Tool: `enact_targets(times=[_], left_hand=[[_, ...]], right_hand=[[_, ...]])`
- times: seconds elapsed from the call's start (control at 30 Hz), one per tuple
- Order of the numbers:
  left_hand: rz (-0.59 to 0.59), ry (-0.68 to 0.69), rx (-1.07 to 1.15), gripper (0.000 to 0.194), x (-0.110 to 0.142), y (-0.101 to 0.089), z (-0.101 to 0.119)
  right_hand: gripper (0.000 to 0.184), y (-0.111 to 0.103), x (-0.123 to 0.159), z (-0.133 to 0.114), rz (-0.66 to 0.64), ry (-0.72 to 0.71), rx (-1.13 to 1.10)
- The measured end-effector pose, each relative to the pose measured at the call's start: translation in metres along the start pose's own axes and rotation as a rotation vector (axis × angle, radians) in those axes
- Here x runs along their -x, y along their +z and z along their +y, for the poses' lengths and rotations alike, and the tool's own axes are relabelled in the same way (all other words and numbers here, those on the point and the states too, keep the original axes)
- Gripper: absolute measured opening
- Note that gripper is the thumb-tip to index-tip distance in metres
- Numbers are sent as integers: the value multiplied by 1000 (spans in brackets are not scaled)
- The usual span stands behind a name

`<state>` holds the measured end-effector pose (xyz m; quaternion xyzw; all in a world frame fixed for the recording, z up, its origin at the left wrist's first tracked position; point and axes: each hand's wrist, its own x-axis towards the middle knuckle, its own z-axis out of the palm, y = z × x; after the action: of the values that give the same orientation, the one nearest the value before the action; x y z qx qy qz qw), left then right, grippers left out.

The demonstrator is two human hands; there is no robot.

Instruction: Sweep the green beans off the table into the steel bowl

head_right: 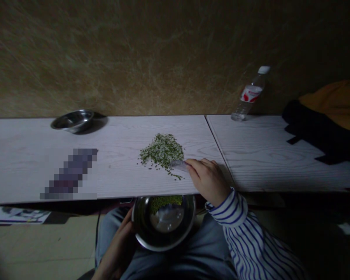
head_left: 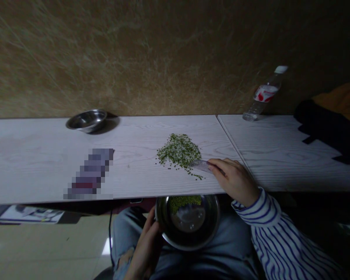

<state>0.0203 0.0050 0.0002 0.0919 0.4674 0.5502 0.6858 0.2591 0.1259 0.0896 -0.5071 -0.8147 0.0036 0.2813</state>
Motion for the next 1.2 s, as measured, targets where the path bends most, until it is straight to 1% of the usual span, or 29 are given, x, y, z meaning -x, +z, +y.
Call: enact_targets(times=[0.13, 0.27, 0.4, 0.57, 0.73, 0.9, 1.1, 1.2], left_hand=[[12, 15, -6, 65, -1, -3, -2], [35, -5, -11, 68, -1, -4, 0], [16, -12, -8, 66, 1, 0, 2], [31, 7, 6, 61, 1, 1, 3], [18, -11, 7, 66, 1, -3, 2], [16, 4, 9, 66, -1, -5, 1], [35, 17, 19, 63, 0, -2, 3], [45, 1, -5, 64, 1, -1, 5]], right_hand=[[20, 1, 2, -1, -18, -9, -13], [20, -1, 4, 0, -14, -9, -30], [21, 0, 1, 1, -15, 10, -23], [21, 3, 2, -2, -41, -9, -30], [20, 4, 2, -3, -25, 10, -40], [22, 6, -1, -2, -40, 21, -53], [22, 6, -3, 2, -31, 59, -33], [22, 6, -3, 2, -36, 59, -40]])
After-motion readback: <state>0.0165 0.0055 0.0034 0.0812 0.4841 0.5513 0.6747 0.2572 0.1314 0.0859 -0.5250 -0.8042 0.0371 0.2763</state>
